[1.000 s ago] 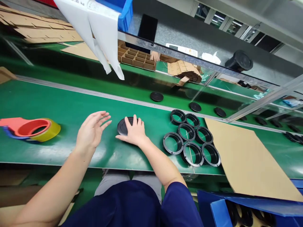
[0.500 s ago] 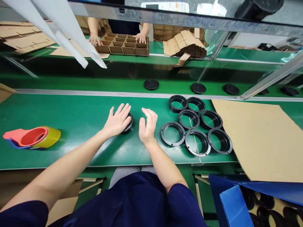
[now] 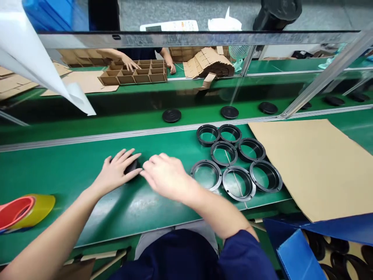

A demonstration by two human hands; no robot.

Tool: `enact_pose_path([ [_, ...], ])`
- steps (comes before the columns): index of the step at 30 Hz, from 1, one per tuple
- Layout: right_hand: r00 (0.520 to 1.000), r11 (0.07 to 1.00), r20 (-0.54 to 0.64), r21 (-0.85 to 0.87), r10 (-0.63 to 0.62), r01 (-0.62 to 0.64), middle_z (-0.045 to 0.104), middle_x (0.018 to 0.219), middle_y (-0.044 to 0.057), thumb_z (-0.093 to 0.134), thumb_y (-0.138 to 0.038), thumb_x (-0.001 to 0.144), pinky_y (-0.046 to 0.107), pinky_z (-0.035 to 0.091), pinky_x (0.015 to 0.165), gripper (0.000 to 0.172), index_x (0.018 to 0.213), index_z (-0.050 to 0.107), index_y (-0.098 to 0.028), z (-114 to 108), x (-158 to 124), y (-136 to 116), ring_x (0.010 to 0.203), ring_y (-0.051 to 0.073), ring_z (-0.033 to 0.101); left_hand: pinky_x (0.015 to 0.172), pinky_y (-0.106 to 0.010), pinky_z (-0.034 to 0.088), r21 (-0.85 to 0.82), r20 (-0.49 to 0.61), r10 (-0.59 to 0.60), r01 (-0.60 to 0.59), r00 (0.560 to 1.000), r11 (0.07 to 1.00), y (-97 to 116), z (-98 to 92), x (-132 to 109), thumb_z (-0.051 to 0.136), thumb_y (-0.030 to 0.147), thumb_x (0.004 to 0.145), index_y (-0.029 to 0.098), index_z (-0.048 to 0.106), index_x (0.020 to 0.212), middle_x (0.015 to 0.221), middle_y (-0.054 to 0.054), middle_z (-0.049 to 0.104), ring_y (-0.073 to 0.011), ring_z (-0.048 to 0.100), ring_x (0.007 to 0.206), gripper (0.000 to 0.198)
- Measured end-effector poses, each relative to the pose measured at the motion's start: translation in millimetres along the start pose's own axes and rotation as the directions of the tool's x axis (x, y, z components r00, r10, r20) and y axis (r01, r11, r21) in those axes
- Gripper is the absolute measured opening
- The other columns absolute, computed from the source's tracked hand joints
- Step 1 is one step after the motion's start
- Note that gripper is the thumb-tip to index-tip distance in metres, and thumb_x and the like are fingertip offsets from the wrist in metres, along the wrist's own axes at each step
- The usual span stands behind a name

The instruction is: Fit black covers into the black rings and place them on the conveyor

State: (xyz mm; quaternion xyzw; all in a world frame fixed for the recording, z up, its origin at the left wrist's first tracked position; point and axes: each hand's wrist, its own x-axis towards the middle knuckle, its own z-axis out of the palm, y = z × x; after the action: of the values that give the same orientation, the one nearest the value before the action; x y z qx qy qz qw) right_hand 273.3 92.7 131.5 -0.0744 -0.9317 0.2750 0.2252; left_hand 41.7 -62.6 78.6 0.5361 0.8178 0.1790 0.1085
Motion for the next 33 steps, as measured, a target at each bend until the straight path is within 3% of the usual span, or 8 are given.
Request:
enact_pose_path([
  [4,0.924,0.924,0.034,0.028,0.38,-0.381,0.07,0.095,0.008,0.062,-0.028,0.102,0.041,0.053,0.099,0.019,0.088,0.072,-0.019,-28,99,66,0.101,0.027,0.067,0.113,-0.081,-0.011,0.028,-0.196,-0.167,0.176,0.966,0.984,-19,-9.5,13,0.068,0.052,0.083,0.024,0.07,0.129,0.156,-0.024,0.046,-0.0557,0.024,0.15,0.054],
  [7,0.632,0.584,0.088,0.303,0.77,-0.753,0.068,0.082,0.007,0.067,-0.017,0.098,0.039,0.056,0.095,0.017,0.081,0.069,-0.014,-22,171,132,0.096,0.026,0.07,0.118,-0.076,-0.007,-0.068,-0.37,-0.171,0.157,0.913,0.985,4,8.5,18,0.063,0.046,0.088,0.023,0.066,0.132,0.156,-0.023,0.046,-0.0486,0.025,0.153,0.05],
  [14,0.324,0.172,0.208,0.531,0.923,-0.83,0.066,0.083,0.001,0.066,-0.03,0.104,0.026,0.059,0.063,0.019,0.1,0.066,-0.011,43,212,195,0.067,0.012,0.065,0.128,-0.057,0.02,-0.606,-0.317,-0.095,-0.125,0.944,0.785,40,77.8,5,0.073,0.035,0.087,0.037,0.075,0.121,0.134,-0.009,0.068,-0.0378,0.05,0.14,0.034],
  [19,0.34,0.072,0.234,0.721,0.911,-0.689,0.063,0.083,-0.001,0.065,-0.031,0.105,0.018,0.053,0.054,0.02,0.103,0.064,-0.012,68,225,161,0.061,0.008,0.059,0.122,-0.054,0.036,-0.853,-0.244,-0.359,-0.023,0.901,0.521,20,70.8,8,0.083,0.032,0.079,0.028,0.078,0.11,0.122,-0.013,0.07,-0.0377,0.061,0.124,0.032],
  [23,0.449,0.064,0.244,0.82,0.86,-0.568,0.057,0.067,-0.004,0.055,-0.022,0.108,0.014,0.048,0.05,0.026,0.083,0.054,-0.014,79,206,96,0.051,0.006,0.052,0.112,-0.046,0.048,-0.99,-0.133,-0.509,-0.093,0.85,0.103,18,50.8,17,0.086,0.033,0.077,0.024,0.067,0.119,0.127,-0.012,0.066,-0.0299,0.067,0.118,0.046],
  [28,0.638,0.053,0.296,0.882,0.711,-0.468,0.062,0.066,-0.002,0.067,-0.031,0.101,0.015,0.051,0.054,0.031,0.079,0.047,-0.02,115,97,6,0.055,0.008,0.059,0.094,-0.049,0.059,-0.879,0.093,-0.374,-0.1,0.923,-0.466,22,23.4,11,0.057,0.062,0.095,0.027,0.063,0.121,0.134,-0.011,0.065,-0.0317,0.066,0.119,0.044],
  [31,0.74,0.131,0.252,0.9,0.624,-0.417,0.065,0.073,0.001,0.075,-0.047,0.09,0.021,0.053,0.053,0.037,0.083,0.049,-0.021,132,28,-16,0.06,0.013,0.063,0.09,-0.046,0.061,-0.828,0.207,-0.343,-0.023,0.916,-0.561,38,12.9,-1,0.049,0.057,0.098,0.018,0.068,0.113,0.118,-0.013,0.072,-0.032,0.067,0.116,0.046],
  [33,0.774,0.359,0.065,0.859,0.63,-0.364,0.067,0.082,0.004,0.072,-0.052,0.088,0.028,0.058,0.06,0.036,0.094,0.054,-0.021,130,-3,-17,0.07,0.017,0.066,0.098,-0.046,0.058,-0.818,0.229,-0.321,0.004,0.919,-0.575,54,9.6,-10,0.051,0.05,0.097,0.015,0.07,0.114,0.116,-0.013,0.074,-0.0308,0.066,0.119,0.043],
])
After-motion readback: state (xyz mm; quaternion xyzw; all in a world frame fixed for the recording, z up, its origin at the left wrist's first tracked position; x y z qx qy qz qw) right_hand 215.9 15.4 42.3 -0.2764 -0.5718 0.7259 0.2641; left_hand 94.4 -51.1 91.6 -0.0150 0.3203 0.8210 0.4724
